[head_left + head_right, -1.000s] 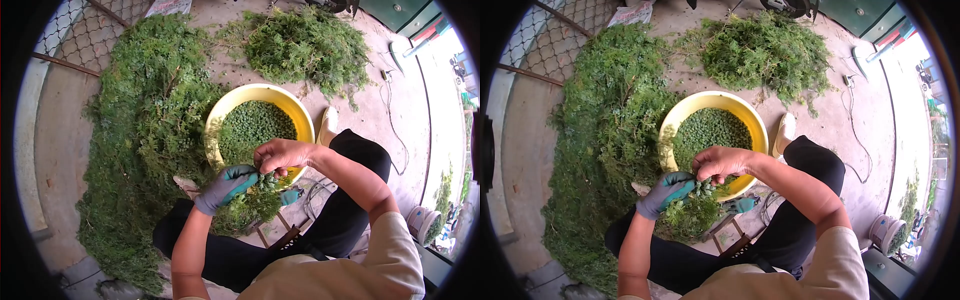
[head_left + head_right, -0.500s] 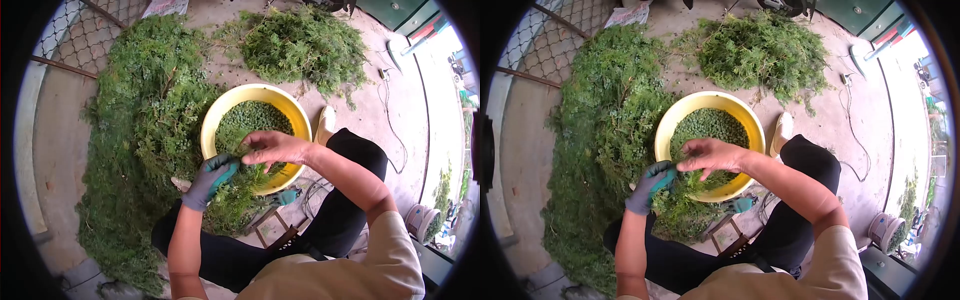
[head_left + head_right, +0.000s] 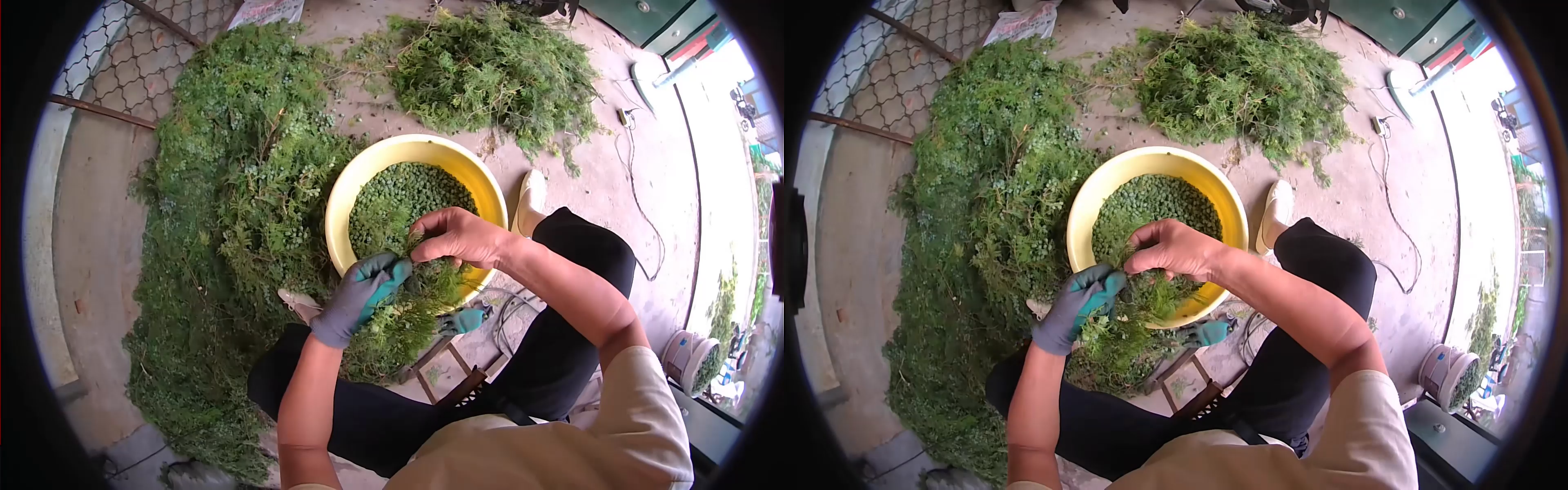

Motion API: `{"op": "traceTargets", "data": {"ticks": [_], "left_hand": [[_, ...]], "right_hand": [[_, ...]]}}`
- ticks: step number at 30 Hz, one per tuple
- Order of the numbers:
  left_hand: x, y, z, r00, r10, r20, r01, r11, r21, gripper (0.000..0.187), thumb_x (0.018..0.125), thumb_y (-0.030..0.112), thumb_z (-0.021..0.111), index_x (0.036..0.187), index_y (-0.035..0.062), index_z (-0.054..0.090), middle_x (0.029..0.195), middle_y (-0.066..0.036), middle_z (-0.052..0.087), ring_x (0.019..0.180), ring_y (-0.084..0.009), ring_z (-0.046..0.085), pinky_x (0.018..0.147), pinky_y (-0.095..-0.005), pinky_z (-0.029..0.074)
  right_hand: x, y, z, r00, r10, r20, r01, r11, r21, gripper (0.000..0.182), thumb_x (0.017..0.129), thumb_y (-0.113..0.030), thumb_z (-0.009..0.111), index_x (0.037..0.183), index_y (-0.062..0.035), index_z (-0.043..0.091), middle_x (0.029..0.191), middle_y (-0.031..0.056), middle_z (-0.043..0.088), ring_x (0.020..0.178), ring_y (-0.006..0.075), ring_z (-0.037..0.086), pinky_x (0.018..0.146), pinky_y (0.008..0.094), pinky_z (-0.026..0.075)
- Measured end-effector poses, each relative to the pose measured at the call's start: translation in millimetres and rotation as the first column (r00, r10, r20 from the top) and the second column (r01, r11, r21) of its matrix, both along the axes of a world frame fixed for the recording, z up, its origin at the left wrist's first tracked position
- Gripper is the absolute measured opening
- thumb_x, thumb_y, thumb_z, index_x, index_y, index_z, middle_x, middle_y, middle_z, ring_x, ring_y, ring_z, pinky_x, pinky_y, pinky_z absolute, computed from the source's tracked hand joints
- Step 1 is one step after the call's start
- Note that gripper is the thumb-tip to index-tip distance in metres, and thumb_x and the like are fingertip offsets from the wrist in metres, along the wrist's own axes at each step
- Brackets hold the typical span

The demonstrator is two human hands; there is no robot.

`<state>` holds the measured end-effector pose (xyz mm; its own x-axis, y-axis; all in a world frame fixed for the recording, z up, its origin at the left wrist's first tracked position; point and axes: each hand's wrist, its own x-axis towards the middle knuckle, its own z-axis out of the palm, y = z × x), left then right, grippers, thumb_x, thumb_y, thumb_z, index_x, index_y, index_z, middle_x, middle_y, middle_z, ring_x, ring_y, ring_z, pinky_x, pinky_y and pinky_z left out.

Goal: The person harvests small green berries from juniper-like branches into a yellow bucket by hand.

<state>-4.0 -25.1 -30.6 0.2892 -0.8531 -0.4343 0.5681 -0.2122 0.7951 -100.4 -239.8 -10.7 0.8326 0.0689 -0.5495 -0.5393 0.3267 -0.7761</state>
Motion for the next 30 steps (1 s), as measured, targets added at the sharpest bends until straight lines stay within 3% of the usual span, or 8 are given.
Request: {"op": "traceTargets", "data": {"ticks": [7,12,16,18,19,22,25,30], "left_hand": [[-2,-14,21,0.999,0.015,0.036,-0.018,0.998,0.066,0.021,0.093,0.006,0.049,0.111,0.0000,0.059,0.101,-0.001,0.061,0.091,-0.0075,0.056,0.084,-0.0230,0.044],[9,8,-5,0.994,0.056,0.099,-0.067,0.991,0.118,0.029,0.092,0.001,0.049,0.119,-0.0020,0.056,0.107,-0.004,0.062,0.097,-0.0096,0.057,0.088,-0.0246,0.045],[17,18,0,0.993,0.089,0.072,-0.096,0.990,0.100,0.035,0.092,0.000,0.051,0.126,-0.0031,0.051,0.113,-0.006,0.062,0.101,-0.0118,0.058,0.091,-0.0259,0.045],[15,16,2,0.996,0.089,0.001,-0.089,0.993,0.073,0.035,0.092,0.001,0.052,0.127,-0.0032,0.050,0.114,-0.007,0.062,0.102,-0.0119,0.058,0.091,-0.0260,0.045],[10,14,2,0.992,0.102,0.074,-0.110,0.988,0.111,0.035,0.093,0.001,0.051,0.127,-0.0029,0.050,0.113,-0.007,0.062,0.101,-0.0114,0.059,0.090,-0.0258,0.046],[3,5,18,0.982,0.129,0.136,-0.149,0.977,0.152,0.034,0.094,0.002,0.050,0.127,-0.0032,0.049,0.111,-0.007,0.062,0.098,-0.0111,0.059,0.087,-0.0255,0.047],[7,0,19,0.985,0.087,0.151,-0.114,0.977,0.181,0.032,0.095,0.003,0.050,0.126,-0.0038,0.048,0.111,-0.007,0.062,0.095,-0.0119,0.060,0.085,-0.0257,0.048],[8,-3,6,0.985,0.136,0.111,-0.145,0.986,0.083,0.025,0.095,0.004,0.048,0.119,-0.0031,0.051,0.108,-0.007,0.061,0.088,-0.0126,0.060,0.081,-0.0272,0.049]], "right_hand": [[7,-3,-5,0.998,-0.043,-0.052,0.044,0.999,0.020,0.017,0.072,-0.015,0.073,0.083,-0.0095,0.061,0.065,-0.0047,0.053,0.045,0.0044,0.041,0.039,0.0182,0.029],[16,-36,-8,0.917,-0.397,0.034,0.393,0.888,-0.241,0.009,0.079,-0.006,0.063,0.086,-0.0027,0.060,0.068,0.0039,0.058,0.049,0.0091,0.048,0.041,0.0224,0.038],[11,-31,-1,0.971,-0.237,0.018,0.230,0.919,-0.321,0.024,0.080,-0.009,0.063,0.103,-0.0011,0.061,0.083,0.0077,0.062,0.071,0.0147,0.061,0.056,0.0246,0.049],[4,-25,-33,0.878,0.264,0.399,0.358,0.189,-0.914,0.029,0.080,-0.011,0.064,0.108,-0.0029,0.061,0.087,0.0082,0.065,0.080,0.0169,0.063,0.072,0.0263,0.051],[2,-27,-34,0.880,0.263,0.395,0.354,0.190,-0.916,0.029,0.080,-0.011,0.064,0.108,-0.0029,0.061,0.087,0.0082,0.065,0.080,0.0169,0.063,0.072,0.0263,0.051],[11,-25,1,0.930,0.212,0.301,-0.095,0.929,-0.358,0.028,0.080,-0.010,0.068,0.105,-0.0002,0.061,0.092,0.0042,0.066,0.085,0.0096,0.062,0.081,0.0240,0.049],[9,-15,10,0.951,0.186,0.247,-0.136,0.969,-0.207,0.025,0.076,-0.009,0.068,0.100,-0.0018,0.064,0.085,0.0046,0.067,0.082,0.0097,0.061,0.078,0.0255,0.049],[10,-17,17,0.904,0.165,0.395,0.008,0.916,-0.401,0.021,0.077,-0.008,0.068,0.096,-0.0025,0.065,0.081,0.0030,0.065,0.077,0.0101,0.061,0.073,0.0262,0.049]]}}
